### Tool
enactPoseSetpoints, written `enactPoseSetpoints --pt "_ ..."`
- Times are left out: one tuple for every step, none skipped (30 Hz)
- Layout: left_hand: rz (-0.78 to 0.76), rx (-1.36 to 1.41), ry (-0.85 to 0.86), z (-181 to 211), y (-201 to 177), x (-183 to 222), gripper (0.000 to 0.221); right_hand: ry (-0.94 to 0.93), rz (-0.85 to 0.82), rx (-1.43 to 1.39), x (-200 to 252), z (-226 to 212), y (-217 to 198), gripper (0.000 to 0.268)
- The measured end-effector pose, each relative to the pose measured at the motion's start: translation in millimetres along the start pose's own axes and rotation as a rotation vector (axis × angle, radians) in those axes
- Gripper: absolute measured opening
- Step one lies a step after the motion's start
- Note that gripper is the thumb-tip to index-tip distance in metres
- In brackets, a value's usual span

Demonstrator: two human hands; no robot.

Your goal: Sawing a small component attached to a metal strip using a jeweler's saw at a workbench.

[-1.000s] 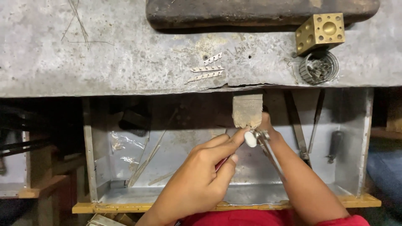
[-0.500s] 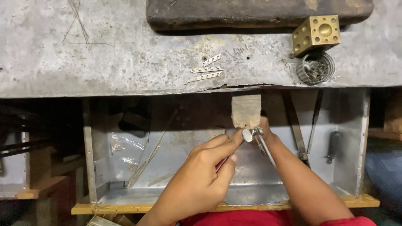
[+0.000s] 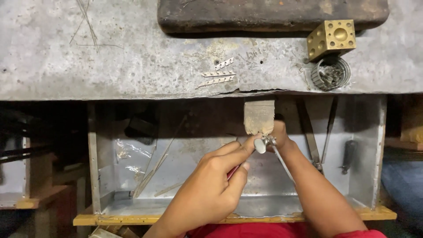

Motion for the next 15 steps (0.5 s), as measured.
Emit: enactPoseSetpoints --pt "0.007 0.014 0.005 0.5 -0.2 -0.1 0.052 0.012 -0.010 -0.013 -5.5 2.5 3.5 0.023" --pt "0.014 0.028 0.004 0.8 -0.3 1.6 0.054 0.028 -0.017 -0.030 -9.6 7.9 6.9 0.024" --pt "0.020 0.031 -0.002 -1.6 3.2 4.9 0.054 0.037 -0.016 -0.030 -8.8 10.3 7.7 0.024" --pt "0.059 0.027 0.034 -2.9 5.3 6.5 0.053 0.048 -0.031 -0.044 -12.2 10.0 10.0 0.024" --pt "0.097 0.024 0.069 -3.9 7.3 7.7 0.051 0.060 -0.045 -0.058 -15.6 9.5 12.5 0.025" --pt "0.100 0.026 0.072 -6.4 11.0 9.7 0.051 0.062 -0.046 -0.053 -9.2 13.9 21.7 0.025" --pt "0.134 0.037 0.123 -8.9 14.7 11.5 0.051 0.026 0.058 0.060 -2.9 17.9 29.2 0.029" --pt "0.167 0.048 0.172 -11.9 18.4 13.9 0.051 -0.009 0.162 0.172 4.3 23.4 36.2 0.037" --pt "0.169 0.050 0.172 -15.5 22.8 14.8 0.051 -0.007 0.163 0.174 3.2 24.9 -1.5 0.037" --pt "0.199 0.058 0.166 -19.3 27.1 16.5 0.051 0.034 0.096 0.003 3.1 28.1 -38.8 0.057" --pt "0.229 0.065 0.161 -23.1 31.3 18.3 0.051 0.074 0.028 -0.168 3.2 31.3 -75.8 0.083" --pt "0.232 0.067 0.160 -23.8 32.5 18.0 0.051 0.076 0.029 -0.167 5.4 27.9 -83.5 0.083" --pt "0.245 0.083 0.173 -24.1 33.4 18.0 0.049 0.139 0.137 -0.600 7.9 25.6 -91.3 0.087" --pt "0.259 0.099 0.187 -24.4 34.2 17.9 0.048 0.200 0.243 -1.033 9.9 23.1 -98.4 0.103" --pt "0.262 0.100 0.187 -23.7 34.1 17.9 0.048 0.203 0.244 -1.031 12.5 24.8 -105.9 0.103"
Point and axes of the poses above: each hand's wrist, its own x-axis away from the middle knuckle, its own y-axis out of the palm, z = x × y, the point moved 1 cm from there along -x, towards the middle knuckle, and after that the axes turned 4 degrees about -z, right-handed, at the moved point
